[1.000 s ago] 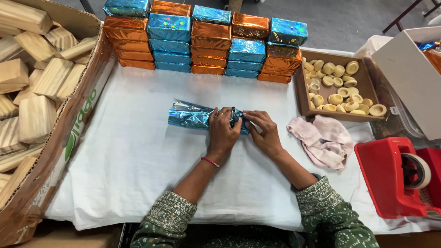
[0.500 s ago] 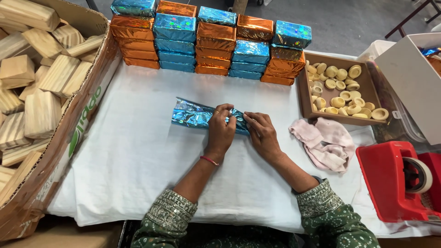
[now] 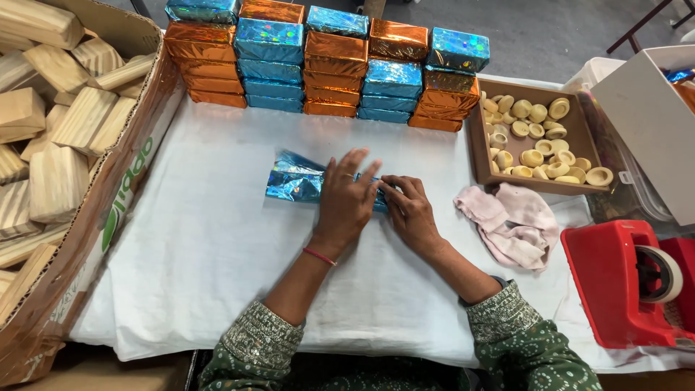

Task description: The person wraps a small wooden box with a sheet of shiny blue foil. They fold the foil around the box, tuck the edges, and smooth the surface to create a neat package.

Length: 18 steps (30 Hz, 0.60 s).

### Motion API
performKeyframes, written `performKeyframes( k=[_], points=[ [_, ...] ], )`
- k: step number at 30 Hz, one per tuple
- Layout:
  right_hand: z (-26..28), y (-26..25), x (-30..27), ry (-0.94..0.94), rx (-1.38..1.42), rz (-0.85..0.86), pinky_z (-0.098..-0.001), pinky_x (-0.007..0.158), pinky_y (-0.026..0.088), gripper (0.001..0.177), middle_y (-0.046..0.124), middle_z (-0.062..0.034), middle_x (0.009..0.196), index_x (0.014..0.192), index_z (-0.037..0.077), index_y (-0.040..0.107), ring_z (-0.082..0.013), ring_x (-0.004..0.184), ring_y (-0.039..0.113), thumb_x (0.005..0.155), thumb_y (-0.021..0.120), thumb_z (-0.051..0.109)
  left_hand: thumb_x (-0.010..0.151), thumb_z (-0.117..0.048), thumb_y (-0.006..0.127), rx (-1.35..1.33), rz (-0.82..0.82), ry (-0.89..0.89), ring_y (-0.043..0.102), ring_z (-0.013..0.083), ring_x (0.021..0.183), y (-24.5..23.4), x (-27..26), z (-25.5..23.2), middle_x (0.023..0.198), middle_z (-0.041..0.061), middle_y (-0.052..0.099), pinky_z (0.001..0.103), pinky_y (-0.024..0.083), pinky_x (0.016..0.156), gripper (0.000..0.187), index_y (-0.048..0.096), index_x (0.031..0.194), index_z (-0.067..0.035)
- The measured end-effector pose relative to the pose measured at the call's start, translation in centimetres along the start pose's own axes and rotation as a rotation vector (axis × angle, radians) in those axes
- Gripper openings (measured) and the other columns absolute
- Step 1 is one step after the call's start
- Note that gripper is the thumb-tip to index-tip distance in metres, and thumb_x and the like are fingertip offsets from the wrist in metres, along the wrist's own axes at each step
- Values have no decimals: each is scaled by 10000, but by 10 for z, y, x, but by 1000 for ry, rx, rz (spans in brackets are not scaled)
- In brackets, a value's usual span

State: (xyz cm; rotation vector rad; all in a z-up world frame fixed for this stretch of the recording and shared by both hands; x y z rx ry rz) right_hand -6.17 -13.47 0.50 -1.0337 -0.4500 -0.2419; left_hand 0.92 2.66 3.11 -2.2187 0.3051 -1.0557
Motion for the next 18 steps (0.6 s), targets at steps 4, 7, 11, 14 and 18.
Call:
performKeyframes(
  k=[4, 7, 11, 14, 18],
  points=[
    [-3, 0, 0, -2, 2, 7, -399, 1028, 534, 365, 635, -90, 1349, 1324, 72, 686, -302, 1227, 559, 963, 652, 42, 1025, -248, 515, 329, 227, 61, 317, 236, 1540, 34, -17, 19, 1611, 18, 445, 517, 191, 1264, 459, 583, 1456, -108],
    [-14, -5, 0, -22, 124, -53, -380, 1007, 546, 326, 652, -87, 1337, 1302, 67, 696, -285, 1219, 599, 977, 673, 60, 1031, -285, 467, 325, 260, 6, 283, 241, 1546, 36, -18, 22, 1615, -3, 430, 530, 164, 1251, 475, 552, 1466, -115],
    [-53, -14, -5, 362, 379, -177, -270, 820, 584, 291, 649, -99, 1328, 1306, 81, 690, -149, 975, 672, 1027, 610, 108, 1021, -278, 445, 242, 294, -46, 263, 239, 1527, 43, -21, 28, 1621, 17, 404, 547, 142, 1236, 519, 490, 1511, -115],
    [-69, -11, -8, 381, 392, -192, -249, 763, 576, 259, 673, -103, 1294, 1273, 78, 711, -132, 961, 670, 1039, 608, 121, 1023, -277, 438, 238, 304, -53, 250, 241, 1532, 46, -22, 28, 1629, 28, 387, 550, 133, 1241, 527, 467, 1521, -109],
    [-46, -7, -10, 342, 421, -79, -252, 784, 564, 257, 733, -90, 1225, 1267, 83, 735, -137, 954, 678, 1046, 604, 89, 1021, -267, 434, 239, 319, -66, 242, 244, 1547, 44, -22, 26, 1628, 45, 385, 547, 139, 1249, 527, 463, 1519, -95]
  ],
)
Point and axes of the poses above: each hand's wrist, its own x-axis towards the middle knuckle, its own y-axis out of the palm, z = x × y, the point moved 1 cm from there along x, towards the middle knuckle
